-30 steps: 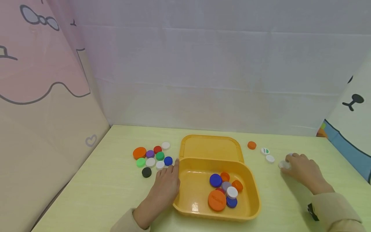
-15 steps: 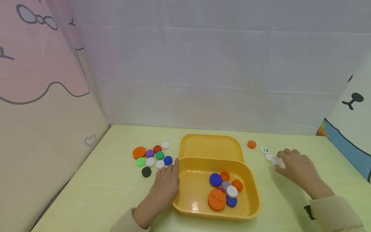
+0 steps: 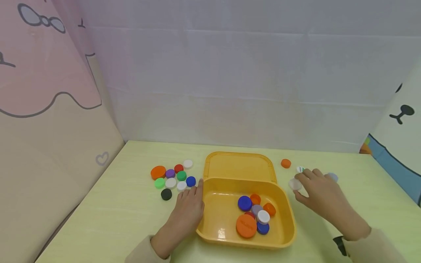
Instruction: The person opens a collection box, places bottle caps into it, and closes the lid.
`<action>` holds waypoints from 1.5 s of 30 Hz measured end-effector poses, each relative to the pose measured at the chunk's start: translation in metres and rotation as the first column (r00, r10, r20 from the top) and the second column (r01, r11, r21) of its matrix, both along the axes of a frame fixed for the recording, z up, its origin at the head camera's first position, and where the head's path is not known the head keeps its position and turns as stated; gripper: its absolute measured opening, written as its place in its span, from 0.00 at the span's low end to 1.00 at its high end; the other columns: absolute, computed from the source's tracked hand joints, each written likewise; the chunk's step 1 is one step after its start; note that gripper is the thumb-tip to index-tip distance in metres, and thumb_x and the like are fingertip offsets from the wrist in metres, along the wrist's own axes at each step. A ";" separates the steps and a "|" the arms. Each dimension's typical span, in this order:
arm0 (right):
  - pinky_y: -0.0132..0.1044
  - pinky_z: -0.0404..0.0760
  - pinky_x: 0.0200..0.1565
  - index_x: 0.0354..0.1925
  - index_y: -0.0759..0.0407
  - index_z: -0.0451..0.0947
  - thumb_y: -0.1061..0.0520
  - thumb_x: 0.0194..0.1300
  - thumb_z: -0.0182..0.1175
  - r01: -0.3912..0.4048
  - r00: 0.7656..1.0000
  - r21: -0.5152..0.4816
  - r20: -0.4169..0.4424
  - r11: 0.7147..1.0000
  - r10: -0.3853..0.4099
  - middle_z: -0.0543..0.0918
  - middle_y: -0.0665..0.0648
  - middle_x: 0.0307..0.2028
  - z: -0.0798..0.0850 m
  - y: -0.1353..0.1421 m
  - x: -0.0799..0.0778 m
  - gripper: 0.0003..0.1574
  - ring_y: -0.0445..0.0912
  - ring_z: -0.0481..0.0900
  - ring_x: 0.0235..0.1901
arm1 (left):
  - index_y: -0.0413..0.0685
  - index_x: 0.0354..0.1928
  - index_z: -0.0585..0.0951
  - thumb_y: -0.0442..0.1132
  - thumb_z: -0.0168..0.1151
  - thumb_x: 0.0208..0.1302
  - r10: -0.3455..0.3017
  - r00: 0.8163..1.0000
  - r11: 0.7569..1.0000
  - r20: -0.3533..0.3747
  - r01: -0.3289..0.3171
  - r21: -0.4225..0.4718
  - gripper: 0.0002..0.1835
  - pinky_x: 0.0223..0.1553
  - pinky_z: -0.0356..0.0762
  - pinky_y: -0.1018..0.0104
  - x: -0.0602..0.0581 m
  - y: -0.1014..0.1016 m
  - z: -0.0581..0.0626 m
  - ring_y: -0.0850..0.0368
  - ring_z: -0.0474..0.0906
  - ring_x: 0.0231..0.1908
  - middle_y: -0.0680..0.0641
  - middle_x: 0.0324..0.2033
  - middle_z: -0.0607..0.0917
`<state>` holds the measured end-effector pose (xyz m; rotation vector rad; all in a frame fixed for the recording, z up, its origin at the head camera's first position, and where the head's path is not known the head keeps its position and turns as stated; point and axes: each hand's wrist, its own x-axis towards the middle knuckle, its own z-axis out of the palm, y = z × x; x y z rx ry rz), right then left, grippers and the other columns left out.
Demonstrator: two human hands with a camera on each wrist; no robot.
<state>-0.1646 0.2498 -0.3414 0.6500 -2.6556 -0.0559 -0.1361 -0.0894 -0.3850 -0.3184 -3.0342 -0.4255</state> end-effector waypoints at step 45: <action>0.38 0.66 0.35 0.30 0.54 0.76 0.46 0.45 0.69 -0.126 0.991 0.147 0.069 0.981 0.117 0.73 0.49 0.31 -0.031 -0.065 0.012 0.18 0.46 0.66 0.32 | 0.40 0.67 0.58 0.38 0.46 0.66 0.012 1.000 1.000 0.008 -0.012 -0.012 0.28 0.57 0.64 0.51 -0.001 0.000 0.000 0.46 0.70 0.49 0.42 0.48 0.75</action>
